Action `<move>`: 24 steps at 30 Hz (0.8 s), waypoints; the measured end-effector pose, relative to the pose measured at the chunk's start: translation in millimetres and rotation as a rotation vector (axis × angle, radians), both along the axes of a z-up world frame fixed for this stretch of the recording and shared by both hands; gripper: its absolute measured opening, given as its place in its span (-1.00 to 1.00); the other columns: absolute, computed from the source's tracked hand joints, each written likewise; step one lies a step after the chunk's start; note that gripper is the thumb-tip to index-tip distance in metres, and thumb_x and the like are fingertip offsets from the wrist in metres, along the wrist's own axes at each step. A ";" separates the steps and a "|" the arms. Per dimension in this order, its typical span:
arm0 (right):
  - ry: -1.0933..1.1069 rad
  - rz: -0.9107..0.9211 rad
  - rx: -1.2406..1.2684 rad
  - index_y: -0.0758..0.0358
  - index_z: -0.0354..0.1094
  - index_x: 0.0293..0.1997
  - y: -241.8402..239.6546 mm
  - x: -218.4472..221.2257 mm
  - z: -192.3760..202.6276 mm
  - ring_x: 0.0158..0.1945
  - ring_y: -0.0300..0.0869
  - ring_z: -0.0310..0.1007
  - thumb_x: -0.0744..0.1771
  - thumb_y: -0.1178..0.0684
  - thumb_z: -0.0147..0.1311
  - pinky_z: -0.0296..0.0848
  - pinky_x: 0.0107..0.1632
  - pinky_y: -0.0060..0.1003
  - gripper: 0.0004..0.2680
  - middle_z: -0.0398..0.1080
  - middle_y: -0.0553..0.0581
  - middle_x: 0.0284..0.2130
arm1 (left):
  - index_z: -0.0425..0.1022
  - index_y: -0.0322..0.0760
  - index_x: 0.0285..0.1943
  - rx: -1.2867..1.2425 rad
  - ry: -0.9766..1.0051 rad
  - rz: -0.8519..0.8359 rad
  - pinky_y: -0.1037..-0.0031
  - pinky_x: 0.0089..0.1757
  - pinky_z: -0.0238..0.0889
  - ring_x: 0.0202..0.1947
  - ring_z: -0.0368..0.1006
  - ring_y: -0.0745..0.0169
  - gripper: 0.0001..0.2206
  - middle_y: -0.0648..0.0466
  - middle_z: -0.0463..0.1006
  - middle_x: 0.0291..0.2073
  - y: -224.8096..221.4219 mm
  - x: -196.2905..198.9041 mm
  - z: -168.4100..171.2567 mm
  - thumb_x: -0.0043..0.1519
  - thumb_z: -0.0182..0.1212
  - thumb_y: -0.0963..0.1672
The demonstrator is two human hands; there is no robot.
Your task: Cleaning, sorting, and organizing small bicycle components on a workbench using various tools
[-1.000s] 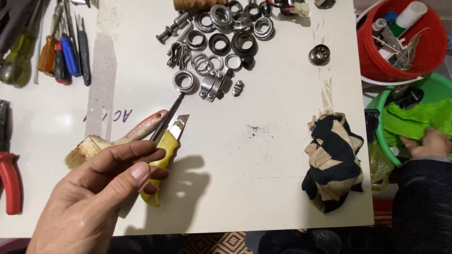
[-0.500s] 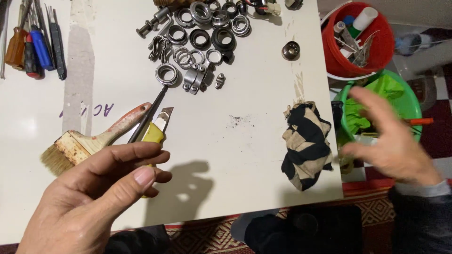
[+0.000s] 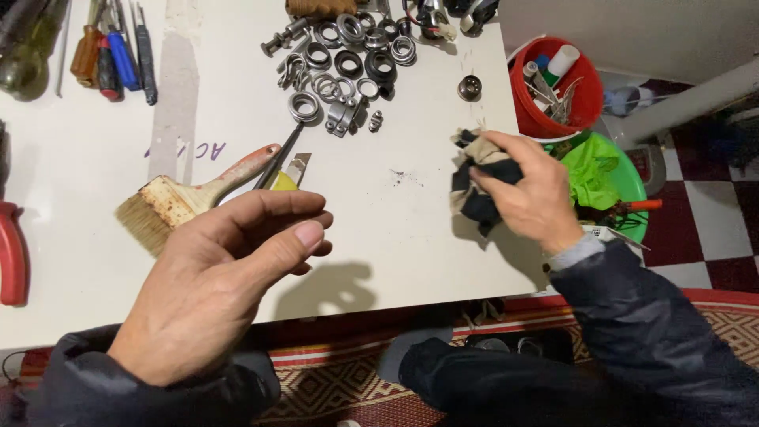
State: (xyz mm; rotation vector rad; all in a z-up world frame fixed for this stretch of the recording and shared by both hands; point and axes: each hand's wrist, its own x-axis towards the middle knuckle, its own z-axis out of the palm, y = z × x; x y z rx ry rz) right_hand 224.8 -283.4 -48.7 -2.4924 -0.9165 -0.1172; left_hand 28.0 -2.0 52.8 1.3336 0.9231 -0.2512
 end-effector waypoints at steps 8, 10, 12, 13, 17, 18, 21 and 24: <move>0.060 -0.008 -0.353 0.22 0.34 0.24 -89.8 -41.3 -24.7 0.11 0.07 0.45 0.24 0.04 0.24 0.46 0.14 0.08 -0.58 0.43 0.33 0.10 | 0.76 -0.17 0.05 0.021 -0.132 -0.096 0.63 -0.08 0.43 -0.19 0.61 0.43 -0.67 0.17 0.81 -0.17 4.8 -14.2 -3.6 0.10 0.32 -0.14; -0.032 0.144 -0.272 0.22 0.40 0.12 -87.6 -58.8 -58.1 0.04 0.05 0.39 0.20 0.13 0.23 0.36 0.11 -0.07 -0.63 0.40 0.24 -0.03 | 0.75 -0.15 0.06 0.014 -0.142 -0.117 0.62 -0.09 0.44 -0.19 0.60 0.43 -0.67 0.19 0.79 -0.18 3.8 -15.3 2.1 0.10 0.32 -0.13; -0.055 0.170 -0.197 0.25 0.39 0.13 -54.5 -63.3 -64.2 0.08 0.08 0.37 0.20 0.16 0.15 0.33 0.16 -0.07 -0.63 0.38 0.26 0.00 | 0.74 -0.16 0.05 0.025 -0.202 -0.133 0.60 -0.15 0.43 -0.27 0.56 0.42 -0.67 0.17 0.77 -0.23 2.3 -15.2 -3.4 0.11 0.32 -0.12; -0.073 0.193 -0.125 0.29 0.38 0.14 -38.2 -66.3 -67.9 0.12 0.11 0.36 0.20 0.19 0.08 0.31 0.22 -0.07 -0.63 0.36 0.28 0.02 | 0.73 -0.17 0.05 0.031 -0.258 -0.152 0.59 -0.20 0.42 -0.34 0.51 0.41 -0.68 0.15 0.75 -0.27 1.3 -15.8 -6.8 0.11 0.31 -0.11; -0.019 0.133 -0.104 0.22 0.32 0.18 29.3 -52.4 -59.9 0.12 0.09 0.32 0.24 0.13 0.08 0.32 0.11 -0.03 -0.64 0.38 0.21 -0.01 | 0.68 -0.12 0.10 0.034 -0.357 -0.196 0.50 -0.14 0.51 -0.26 0.59 0.37 -0.63 0.20 0.73 -0.18 -2.6 -17.5 -8.3 0.11 0.26 -0.05; -0.055 0.077 -0.078 0.23 0.33 0.15 36.7 -48.9 -53.6 0.08 0.09 0.35 0.23 0.08 0.14 0.32 0.08 -0.03 -0.64 0.41 0.22 -0.03 | 0.69 -0.12 0.08 0.049 -0.365 -0.190 0.56 -0.16 0.49 -0.29 0.58 0.41 -0.64 0.20 0.73 -0.22 -3.8 -17.7 -7.8 0.10 0.27 -0.05; -0.090 0.071 -0.092 0.27 0.30 0.15 42.0 -64.8 -21.1 0.07 0.11 0.36 0.20 0.08 0.12 0.31 0.08 -0.02 -0.60 0.42 0.27 -0.02 | 0.69 -0.10 0.05 0.085 -0.410 -0.195 0.64 -0.15 0.47 -0.29 0.59 0.49 -0.64 0.23 0.73 -0.26 0.4 -21.3 -15.5 0.09 0.27 -0.02; -0.076 0.290 -0.088 0.27 0.25 0.18 38.6 -101.1 -5.0 -0.01 0.09 0.33 0.14 0.16 -0.06 0.32 0.06 -0.03 -0.54 0.42 0.25 0.00 | 0.69 -0.05 0.03 0.161 -0.466 -0.225 0.68 -0.09 0.42 -0.23 0.59 0.56 -0.64 0.29 0.75 -0.22 5.5 -22.5 -24.8 0.09 0.25 0.01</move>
